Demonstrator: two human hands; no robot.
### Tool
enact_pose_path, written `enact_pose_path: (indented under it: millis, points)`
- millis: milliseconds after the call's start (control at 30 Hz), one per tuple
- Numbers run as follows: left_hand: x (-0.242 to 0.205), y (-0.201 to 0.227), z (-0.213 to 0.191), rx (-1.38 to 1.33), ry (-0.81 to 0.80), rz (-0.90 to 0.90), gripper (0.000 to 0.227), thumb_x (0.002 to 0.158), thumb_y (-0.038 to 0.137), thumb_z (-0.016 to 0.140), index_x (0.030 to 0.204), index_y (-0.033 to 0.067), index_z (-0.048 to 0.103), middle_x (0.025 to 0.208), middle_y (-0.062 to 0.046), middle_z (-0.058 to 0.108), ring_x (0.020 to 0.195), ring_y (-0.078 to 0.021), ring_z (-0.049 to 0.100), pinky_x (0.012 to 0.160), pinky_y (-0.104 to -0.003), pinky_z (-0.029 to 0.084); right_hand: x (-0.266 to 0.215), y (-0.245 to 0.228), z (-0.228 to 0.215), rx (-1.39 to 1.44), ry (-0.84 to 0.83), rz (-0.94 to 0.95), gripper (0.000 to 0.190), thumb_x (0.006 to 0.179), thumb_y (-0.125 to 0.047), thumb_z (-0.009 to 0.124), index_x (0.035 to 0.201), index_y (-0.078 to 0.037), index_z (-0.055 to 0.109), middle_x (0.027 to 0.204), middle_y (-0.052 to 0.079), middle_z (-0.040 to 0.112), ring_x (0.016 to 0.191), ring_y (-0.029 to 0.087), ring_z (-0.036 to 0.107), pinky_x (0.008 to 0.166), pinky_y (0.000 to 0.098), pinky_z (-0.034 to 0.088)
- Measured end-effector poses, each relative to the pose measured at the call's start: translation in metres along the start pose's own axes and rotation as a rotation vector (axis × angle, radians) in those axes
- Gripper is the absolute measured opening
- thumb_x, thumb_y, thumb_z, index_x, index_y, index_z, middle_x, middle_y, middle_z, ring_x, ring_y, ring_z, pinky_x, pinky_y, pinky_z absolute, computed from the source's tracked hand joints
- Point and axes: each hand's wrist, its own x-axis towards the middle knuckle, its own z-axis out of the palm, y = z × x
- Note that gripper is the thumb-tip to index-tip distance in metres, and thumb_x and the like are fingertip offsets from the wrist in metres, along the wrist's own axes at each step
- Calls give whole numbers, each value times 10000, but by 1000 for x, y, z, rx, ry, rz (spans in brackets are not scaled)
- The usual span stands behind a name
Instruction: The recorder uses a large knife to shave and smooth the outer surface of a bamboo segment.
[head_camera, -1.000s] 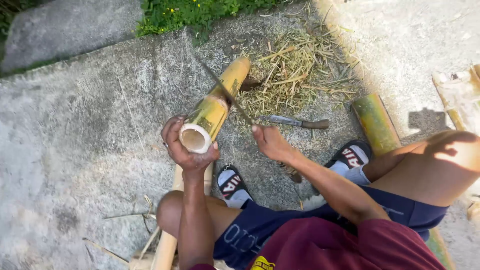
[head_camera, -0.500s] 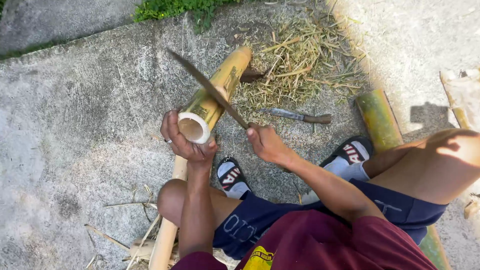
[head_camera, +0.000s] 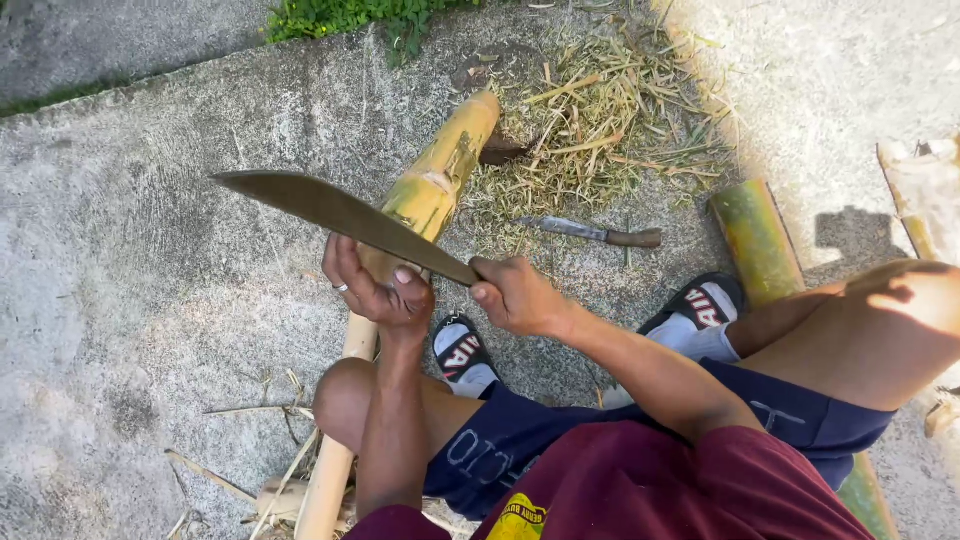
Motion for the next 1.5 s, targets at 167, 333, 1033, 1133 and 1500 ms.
enact_pose_path:
  millis: [167, 333, 1033, 1133, 1500]
  points:
    - [5, 4, 1, 34, 20, -47, 692, 1072, 531, 418, 1418, -66, 475, 1355, -242, 506, 1282, -358, 538, 1058, -491, 514, 6, 16, 1, -14, 24, 215, 649, 1073, -554, 301, 885, 2, 579, 521, 175, 496, 469, 404, 570, 489, 502, 444]
    - [4, -3, 0, 61, -19, -14, 701, 1068, 532, 404, 1441, -57, 474, 1360, -227, 508, 1301, -346, 537, 1061, -480, 495, -1, 16, 5, -9, -30, 119, 636, 1089, -535, 311, 900, 14, 571, 539, 193, 499, 493, 425, 561, 499, 502, 452]
    - [2, 0, -9, 56, 0, -42, 673, 1038, 504, 488, 1394, -68, 498, 1335, -256, 537, 1269, -377, 559, 1092, -533, 497, -9, 45, 13, -72, -19, 4, 566, 1075, -506, 396, 898, 6, 560, 579, 218, 507, 535, 452, 568, 527, 524, 462]
    - [7, -5, 1, 49, -27, -66, 649, 1047, 480, 502, 1398, -66, 505, 1333, -260, 535, 1276, -390, 554, 1092, -532, 494, 7, 54, 3, -103, 2, 354, 531, 1068, -452, 339, 828, -30, 555, 555, 178, 528, 486, 384, 605, 488, 485, 498]
    - [14, -7, 3, -27, 44, -94, 770, 1047, 589, 470, 1484, -45, 465, 1407, -241, 479, 1290, -350, 581, 1023, -463, 552, 14, 23, 0, -143, 23, 296, 518, 1087, -443, 374, 865, -37, 607, 554, 180, 539, 470, 381, 565, 515, 535, 466]
